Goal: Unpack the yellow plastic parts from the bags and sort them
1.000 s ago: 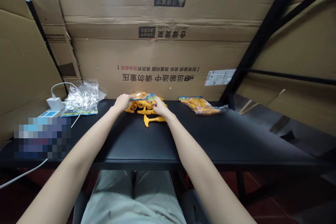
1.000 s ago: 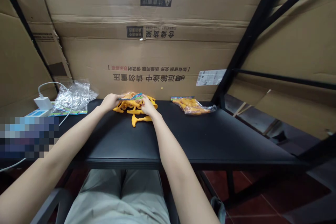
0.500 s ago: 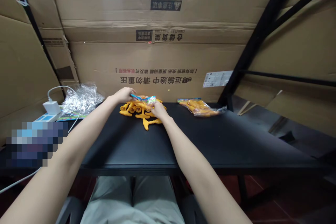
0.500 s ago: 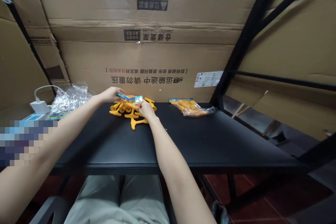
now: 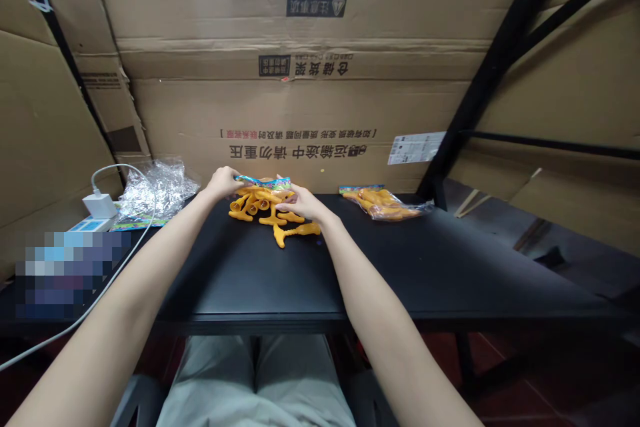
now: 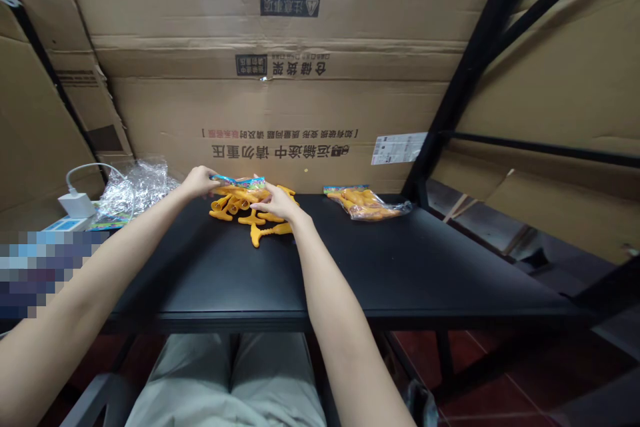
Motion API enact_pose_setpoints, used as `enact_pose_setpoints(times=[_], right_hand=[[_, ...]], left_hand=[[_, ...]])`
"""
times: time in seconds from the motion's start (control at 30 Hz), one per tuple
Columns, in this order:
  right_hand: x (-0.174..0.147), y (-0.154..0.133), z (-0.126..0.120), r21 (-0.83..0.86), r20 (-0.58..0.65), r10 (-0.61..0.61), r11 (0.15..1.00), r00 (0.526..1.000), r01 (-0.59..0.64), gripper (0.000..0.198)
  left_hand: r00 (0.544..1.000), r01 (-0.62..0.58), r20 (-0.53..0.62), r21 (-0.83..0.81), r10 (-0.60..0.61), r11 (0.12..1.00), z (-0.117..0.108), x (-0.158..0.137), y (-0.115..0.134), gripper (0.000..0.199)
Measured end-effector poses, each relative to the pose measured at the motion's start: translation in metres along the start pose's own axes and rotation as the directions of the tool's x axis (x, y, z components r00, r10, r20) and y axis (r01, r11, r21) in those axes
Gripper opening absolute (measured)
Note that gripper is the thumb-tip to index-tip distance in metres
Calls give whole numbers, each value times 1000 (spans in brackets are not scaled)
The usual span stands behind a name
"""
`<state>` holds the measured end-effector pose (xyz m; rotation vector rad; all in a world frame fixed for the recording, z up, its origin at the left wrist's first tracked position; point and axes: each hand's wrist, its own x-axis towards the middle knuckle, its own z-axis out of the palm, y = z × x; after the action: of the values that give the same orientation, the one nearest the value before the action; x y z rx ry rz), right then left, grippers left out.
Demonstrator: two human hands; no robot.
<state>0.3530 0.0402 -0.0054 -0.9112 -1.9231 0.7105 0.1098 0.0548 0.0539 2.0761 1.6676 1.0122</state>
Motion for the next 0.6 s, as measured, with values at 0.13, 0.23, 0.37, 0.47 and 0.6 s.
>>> enact_pose_setpoints(times=[0.13,0.23,0.37,0.47,0.6], right_hand=[[-1,-12,-4,106,2,9,994,1000,-9,42],[3,-9,-1,147,-112,5,989,994,12,39],[11,-2,6,195,-244,5,980,970,44,40],[17,-1,8,204,-264,31,979,964,24,43],[21,-4,8,246,-231,36,969,972,23,50]], left_hand=[[999,39,23,-445,-32,895,10,0,-13,29],[999,31,52,-586,-1,809,13,-3,-20,41],[996,27,87,-622,35,783,15,-6,-32,54],[998,36,55,-612,-3,790,17,-6,-34,42],[998,-18,-60,-700,-33,714,20,-3,-22,39]])
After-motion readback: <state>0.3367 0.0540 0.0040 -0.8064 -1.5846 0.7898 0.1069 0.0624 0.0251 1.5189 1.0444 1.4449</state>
